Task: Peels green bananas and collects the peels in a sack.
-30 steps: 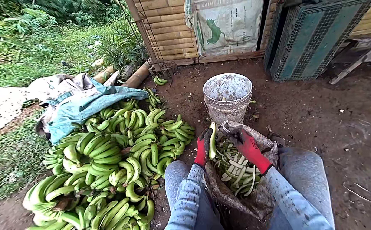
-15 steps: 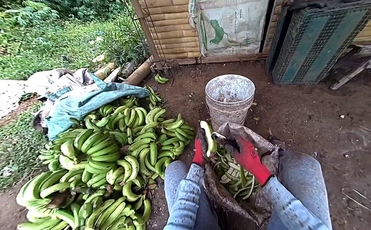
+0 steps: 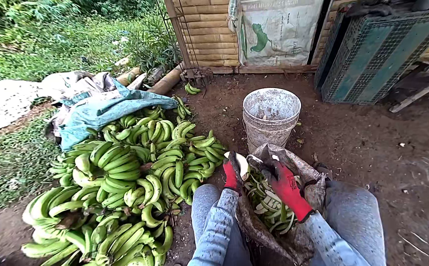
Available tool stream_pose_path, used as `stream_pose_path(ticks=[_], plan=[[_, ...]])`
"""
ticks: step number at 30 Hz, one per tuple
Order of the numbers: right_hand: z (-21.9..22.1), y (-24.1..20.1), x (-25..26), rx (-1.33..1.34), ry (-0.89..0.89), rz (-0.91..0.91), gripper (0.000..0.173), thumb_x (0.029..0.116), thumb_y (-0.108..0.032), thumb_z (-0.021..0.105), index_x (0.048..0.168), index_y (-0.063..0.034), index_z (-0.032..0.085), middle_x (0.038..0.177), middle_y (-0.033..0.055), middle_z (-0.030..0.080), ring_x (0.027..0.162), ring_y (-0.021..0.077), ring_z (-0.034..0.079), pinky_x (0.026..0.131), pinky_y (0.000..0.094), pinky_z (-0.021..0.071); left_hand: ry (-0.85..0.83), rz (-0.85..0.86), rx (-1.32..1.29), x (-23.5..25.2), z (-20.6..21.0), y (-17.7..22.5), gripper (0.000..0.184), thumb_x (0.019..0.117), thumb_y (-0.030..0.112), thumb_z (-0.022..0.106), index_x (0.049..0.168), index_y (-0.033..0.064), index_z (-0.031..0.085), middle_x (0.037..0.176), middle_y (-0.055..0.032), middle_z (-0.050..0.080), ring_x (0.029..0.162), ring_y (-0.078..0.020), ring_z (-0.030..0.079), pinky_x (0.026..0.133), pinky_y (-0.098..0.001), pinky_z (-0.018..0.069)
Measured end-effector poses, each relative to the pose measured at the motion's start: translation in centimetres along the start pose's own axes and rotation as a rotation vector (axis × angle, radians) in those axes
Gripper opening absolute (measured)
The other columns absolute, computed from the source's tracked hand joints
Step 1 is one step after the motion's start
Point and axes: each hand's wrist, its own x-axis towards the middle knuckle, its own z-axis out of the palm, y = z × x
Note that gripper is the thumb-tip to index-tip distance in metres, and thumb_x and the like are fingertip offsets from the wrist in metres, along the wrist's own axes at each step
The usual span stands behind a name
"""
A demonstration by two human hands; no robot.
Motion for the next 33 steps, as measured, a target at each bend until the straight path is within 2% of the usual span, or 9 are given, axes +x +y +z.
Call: stream_pose_path(ticks=[5,10,19,21,25,26,28,29,33], plan=[[2.0,-0.7,-1.1,-0.115,-0.021,-0.114,0.04,0.0957,-0.031,0.065,0.126,-0.0061,0.07,0.125,0.0217,0.067,0.116,0.037,0.066,0.099,0.0517,0.0531,0.192,-0.061,-0.076,-0.5,0.0,0.3,0.046,0.1134,0.025,0.031,0.13,-0.0095,0.057,0.122,-0.0283,0.061,0.11,-0.0329,0.061,0.097,-0.0478,0.049],[1.3,-2.1,0.2,-0.106,-0.071,-0.003,0.037,0.0994,-0.021,0.058,0.132,-0.0055,0.066,0.126,0.0207,0.066,0.114,0.0339,0.067,0.099,0.0492,0.0532,0.084,-0.018,-0.458,-0.8,0.5,0.7,0.044,0.1129,0.032,0.026,0.117,0.0005,0.056,0.091,-0.012,0.058,0.077,-0.0181,0.059,0.069,-0.0377,0.0534],[0.9,0.5,1.1,-0.2,-0.096,-0.031,0.041,0.1004,-0.025,0.058,0.136,-0.0074,0.065,0.134,0.0259,0.061,0.124,0.0418,0.06,0.106,0.0545,0.0474,-0.448,-0.051,-0.33,-0.2,-0.1,-1.2,0.039,0.1133,0.025,0.026,0.126,0.0034,0.055,0.089,-0.0065,0.065,0.074,-0.0127,0.065,0.068,-0.0292,0.0567],[0.8,1.1,2.1,-0.189,-0.041,0.014,0.039,0.1016,-0.021,0.056,0.136,-0.0055,0.065,0.134,0.0274,0.061,0.125,0.0431,0.06,0.107,0.0555,0.0462,-0.471,0.048,-0.081,-1.2,0.2,-1.1,0.036,0.113,0.02,0.03,0.129,-0.0009,0.055,0.098,-0.0088,0.064,0.082,-0.0114,0.063,0.076,-0.0278,0.0552],[-0.9,3.2,4.9,-0.157,-0.045,0.234,0.037,0.1065,-0.02,0.047,0.138,-0.0074,0.061,0.131,0.022,0.064,0.124,0.0361,0.063,0.107,0.0531,0.0465,-0.648,0.165,0.57,-3.8,0.1,0.1,0.044,0.1109,0.016,0.039,0.148,-0.0068,0.045,0.148,-0.0249,0.051,0.139,-0.0266,0.049,0.119,-0.039,0.0343],[-1.1,3.7,5.1,-0.1,-0.005,0.229,0.035,0.1067,-0.02,0.048,0.136,-0.0064,0.062,0.129,0.0209,0.066,0.122,0.0342,0.064,0.107,0.0517,0.0469,-0.618,0.131,0.465,-3.5,0.2,-0.2,0.041,0.1111,0.015,0.037,0.145,-0.0058,0.048,0.142,-0.0222,0.057,0.132,-0.0224,0.055,0.115,-0.0345,0.0396],[-1.3,3.8,4.1,0.056,0.033,0.101,0.034,0.1028,-0.022,0.057,0.132,-0.0067,0.066,0.124,0.0171,0.069,0.117,0.0276,0.066,0.105,0.0459,0.05,-0.547,-0.066,-0.049,-2.0,0.4,-0.6,0.048,0.1142,0.029,0.022,0.112,0.0011,0.06,0.087,-0.0099,0.069,0.071,-0.0107,0.066,0.062,-0.0225,0.0563],[-1.4,3.5,3.1,0.11,-0.017,-0.004,0.034,0.0996,-0.024,0.063,0.13,-0.0086,0.068,0.125,0.0142,0.069,0.116,0.0231,0.066,0.105,0.0416,0.0518,-0.611,-0.191,-0.356,-1.2,0.0,-0.5,0.059,0.1124,0.043,0.016,0.103,0.0043,0.06,0.074,-0.0093,0.065,0.058,-0.0136,0.063,0.05,-0.0261,0.0545],[-2.2,2.1,1.1,0.093,-0.229,-0.357,0.033,0.0925,-0.028,0.073,0.12,-0.0108,0.075,0.124,0.0148,0.069,0.118,0.0251,0.064,0.107,0.0421,0.0496,-0.794,-0.277,-0.88,0.9,-1.6,-0.1,0.052,0.1095,0.042,0.027,0.103,0.0063,0.065,0.071,-0.0051,0.064,0.057,-0.0121,0.063,0.055,-0.0253,0.0564]])
